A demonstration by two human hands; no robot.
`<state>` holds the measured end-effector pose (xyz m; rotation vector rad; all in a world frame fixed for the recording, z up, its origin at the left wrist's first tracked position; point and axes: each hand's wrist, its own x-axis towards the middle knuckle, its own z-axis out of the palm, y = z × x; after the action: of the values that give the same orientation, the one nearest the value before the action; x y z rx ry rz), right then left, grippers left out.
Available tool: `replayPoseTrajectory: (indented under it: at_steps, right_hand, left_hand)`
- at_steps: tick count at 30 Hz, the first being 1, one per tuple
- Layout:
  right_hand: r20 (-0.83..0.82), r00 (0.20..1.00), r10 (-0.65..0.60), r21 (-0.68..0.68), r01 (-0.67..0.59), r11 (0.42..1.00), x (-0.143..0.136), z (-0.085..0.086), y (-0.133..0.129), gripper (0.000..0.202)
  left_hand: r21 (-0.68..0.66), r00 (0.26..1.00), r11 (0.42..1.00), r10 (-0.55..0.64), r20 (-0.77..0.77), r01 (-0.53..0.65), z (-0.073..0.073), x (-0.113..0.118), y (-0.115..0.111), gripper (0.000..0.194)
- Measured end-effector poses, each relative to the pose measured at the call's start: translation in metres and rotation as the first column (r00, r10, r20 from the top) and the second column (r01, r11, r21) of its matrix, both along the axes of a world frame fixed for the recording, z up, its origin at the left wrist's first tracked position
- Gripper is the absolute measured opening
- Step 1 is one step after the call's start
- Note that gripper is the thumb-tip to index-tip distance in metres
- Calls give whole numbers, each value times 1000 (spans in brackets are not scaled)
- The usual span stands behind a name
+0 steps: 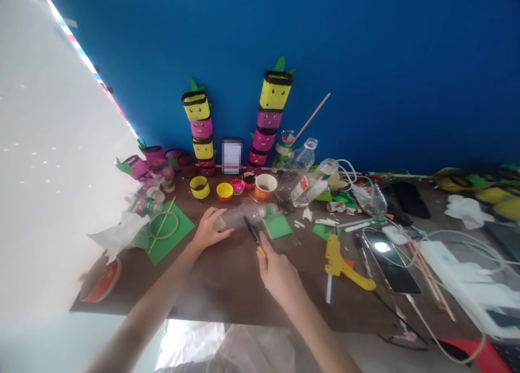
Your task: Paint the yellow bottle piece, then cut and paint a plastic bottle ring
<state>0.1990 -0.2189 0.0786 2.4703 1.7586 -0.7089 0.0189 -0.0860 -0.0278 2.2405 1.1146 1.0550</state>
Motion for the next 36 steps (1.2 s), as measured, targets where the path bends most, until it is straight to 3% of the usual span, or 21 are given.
replayPoseTrajectory:
  at_steps: [6,14,19,29,36]
  right_hand:
    - [8,1000,-2,11,2,1000,-2,-1,-5,52]
    - [-180,982,-60,23,65,998,10,17,-3,54]
    - [-294,956,-1,60,20,998,23,15,-4,50]
    - [-167,986,-11,2,11,1000,18,15,-7,51]
    - [-178,984,-1,-54,-8,999,10,16,-4,54]
  left_hand:
    - [-9,1000,1000,-5,21,5,1,1,0,56]
    - [-65,997,998,-2,73,7,-1,0,0,58]
    - [-94,996,995,30,79,-23,-1,1,2,59]
    - [-77,996,997,16,85,-10,1,1,2,58]
    - [-71,996,997,34,78,-28,-1,2,3,60]
